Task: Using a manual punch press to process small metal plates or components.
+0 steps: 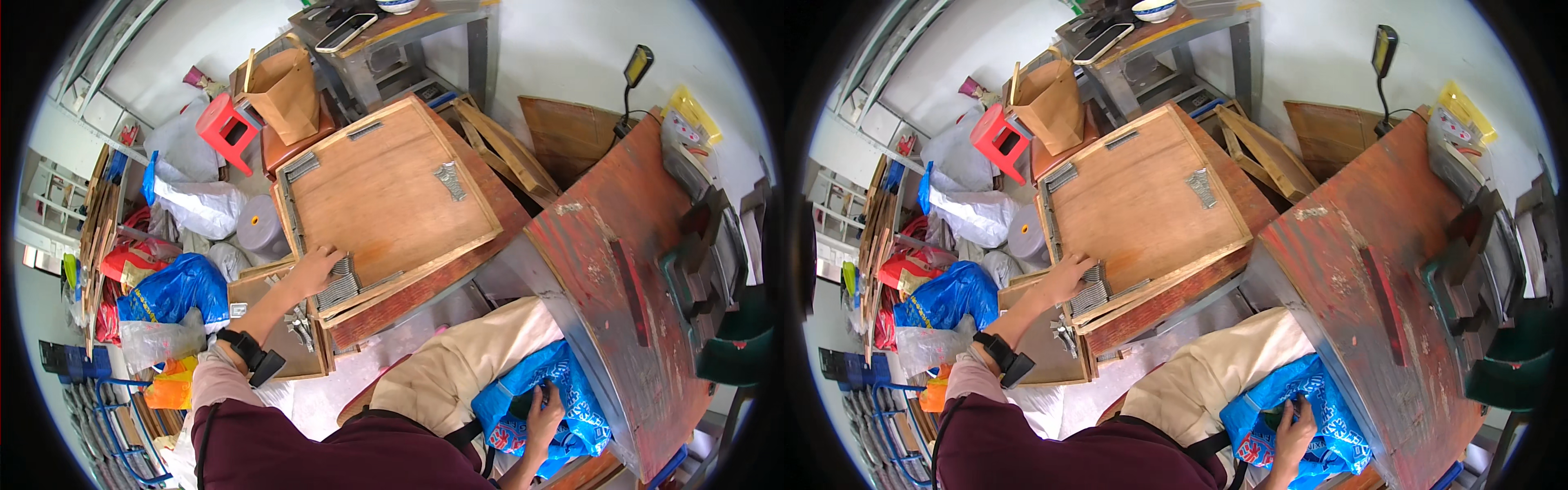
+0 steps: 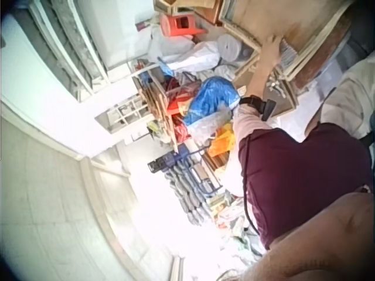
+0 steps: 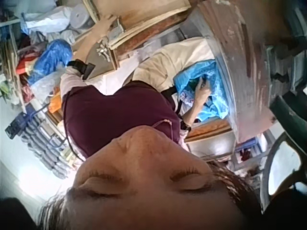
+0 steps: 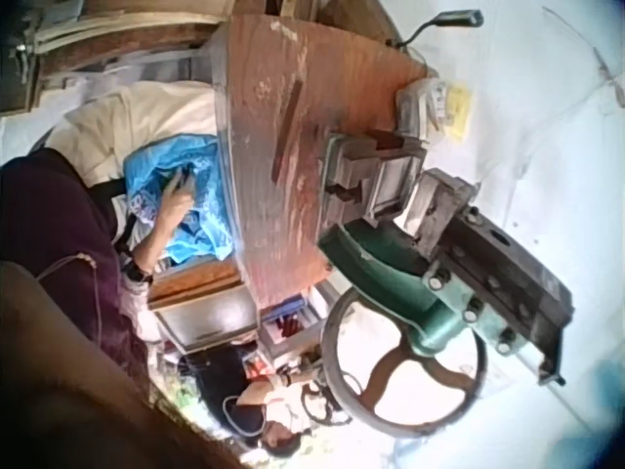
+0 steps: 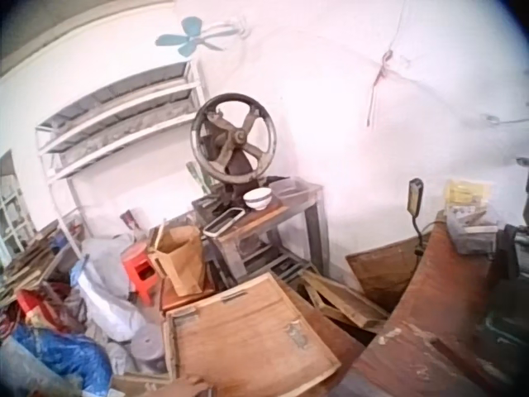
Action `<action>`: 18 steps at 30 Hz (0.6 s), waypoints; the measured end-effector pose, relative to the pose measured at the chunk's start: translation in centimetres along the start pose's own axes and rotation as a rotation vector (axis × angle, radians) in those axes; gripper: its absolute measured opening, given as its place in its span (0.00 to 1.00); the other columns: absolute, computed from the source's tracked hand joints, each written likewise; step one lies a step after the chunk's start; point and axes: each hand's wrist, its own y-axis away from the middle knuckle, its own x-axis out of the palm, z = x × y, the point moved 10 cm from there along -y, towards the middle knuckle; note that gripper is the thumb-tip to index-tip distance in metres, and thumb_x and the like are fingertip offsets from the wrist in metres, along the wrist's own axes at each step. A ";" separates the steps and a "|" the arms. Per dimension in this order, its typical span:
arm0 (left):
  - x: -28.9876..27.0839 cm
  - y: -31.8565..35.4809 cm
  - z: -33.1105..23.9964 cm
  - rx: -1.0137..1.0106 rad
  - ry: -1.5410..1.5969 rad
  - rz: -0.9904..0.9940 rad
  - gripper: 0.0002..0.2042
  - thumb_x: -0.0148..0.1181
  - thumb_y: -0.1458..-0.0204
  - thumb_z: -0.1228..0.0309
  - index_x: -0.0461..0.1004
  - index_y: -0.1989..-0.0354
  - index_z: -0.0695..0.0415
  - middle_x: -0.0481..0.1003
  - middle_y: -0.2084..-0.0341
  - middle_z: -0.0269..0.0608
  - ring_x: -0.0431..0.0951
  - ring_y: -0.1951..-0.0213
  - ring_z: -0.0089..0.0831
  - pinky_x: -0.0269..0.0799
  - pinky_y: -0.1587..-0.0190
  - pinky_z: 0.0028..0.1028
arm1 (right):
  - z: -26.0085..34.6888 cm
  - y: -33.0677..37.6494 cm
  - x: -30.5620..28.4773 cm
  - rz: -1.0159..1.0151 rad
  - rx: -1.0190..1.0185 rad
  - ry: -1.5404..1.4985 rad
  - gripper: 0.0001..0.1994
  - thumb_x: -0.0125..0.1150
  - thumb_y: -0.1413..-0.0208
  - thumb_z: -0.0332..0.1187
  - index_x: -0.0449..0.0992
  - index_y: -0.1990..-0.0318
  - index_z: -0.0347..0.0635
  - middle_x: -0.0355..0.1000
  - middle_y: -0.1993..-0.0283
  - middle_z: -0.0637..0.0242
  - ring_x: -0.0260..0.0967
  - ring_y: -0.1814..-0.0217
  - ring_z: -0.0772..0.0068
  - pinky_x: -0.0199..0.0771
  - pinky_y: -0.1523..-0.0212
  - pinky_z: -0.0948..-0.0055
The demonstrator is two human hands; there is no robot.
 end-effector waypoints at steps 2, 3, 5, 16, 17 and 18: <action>-0.5 0.1 -0.5 -0.011 -0.045 -0.123 0.28 0.64 0.63 0.75 0.65 0.48 0.59 0.67 0.57 0.55 0.68 0.56 0.53 0.65 0.50 0.42 | -0.8 0.3 -0.3 -0.023 -0.004 0.009 0.13 0.55 0.44 0.30 0.72 0.56 0.27 0.73 0.62 0.43 0.73 0.61 0.44 0.72 0.60 0.59; -0.1 0.0 -0.9 0.026 -0.043 -0.125 0.28 0.64 0.63 0.75 0.65 0.48 0.59 0.67 0.57 0.55 0.68 0.56 0.53 0.65 0.50 0.42 | -0.3 0.4 -0.4 0.001 -0.025 0.014 0.13 0.55 0.45 0.30 0.72 0.57 0.28 0.73 0.62 0.43 0.72 0.61 0.43 0.72 0.60 0.59; 0.2 -0.7 0.9 -0.124 -0.074 -0.120 0.27 0.62 0.62 0.79 0.65 0.49 0.61 0.70 0.61 0.51 0.71 0.59 0.48 0.68 0.53 0.38 | -0.3 0.2 -0.8 0.026 -0.061 -0.006 0.12 0.55 0.45 0.29 0.72 0.58 0.28 0.73 0.62 0.42 0.71 0.63 0.42 0.71 0.61 0.58; -13.3 -8.1 -29.4 0.407 0.605 0.178 0.23 0.57 0.51 0.79 0.60 0.45 0.64 0.69 0.58 0.48 0.72 0.57 0.39 0.68 0.54 0.33 | 5.0 2.9 -18.5 -0.549 -0.246 -0.110 0.12 0.63 0.52 0.25 0.74 0.59 0.36 0.75 0.67 0.53 0.75 0.66 0.55 0.74 0.64 0.67; -14.4 -8.0 -34.9 0.613 0.518 0.158 0.23 0.57 0.51 0.77 0.60 0.46 0.64 0.69 0.57 0.51 0.71 0.55 0.43 0.67 0.52 0.35 | 6.1 3.1 -19.7 -0.538 -0.313 -0.109 0.16 0.65 0.53 0.27 0.72 0.55 0.36 0.73 0.62 0.51 0.73 0.61 0.53 0.73 0.61 0.65; -14.5 -8.1 -39.6 0.839 0.283 0.095 0.23 0.58 0.52 0.75 0.60 0.47 0.65 0.67 0.57 0.55 0.69 0.52 0.51 0.65 0.49 0.39 | 7.3 3.1 -20.6 -0.524 -0.383 -0.105 0.21 0.67 0.54 0.28 0.70 0.51 0.36 0.72 0.56 0.50 0.72 0.56 0.52 0.73 0.57 0.64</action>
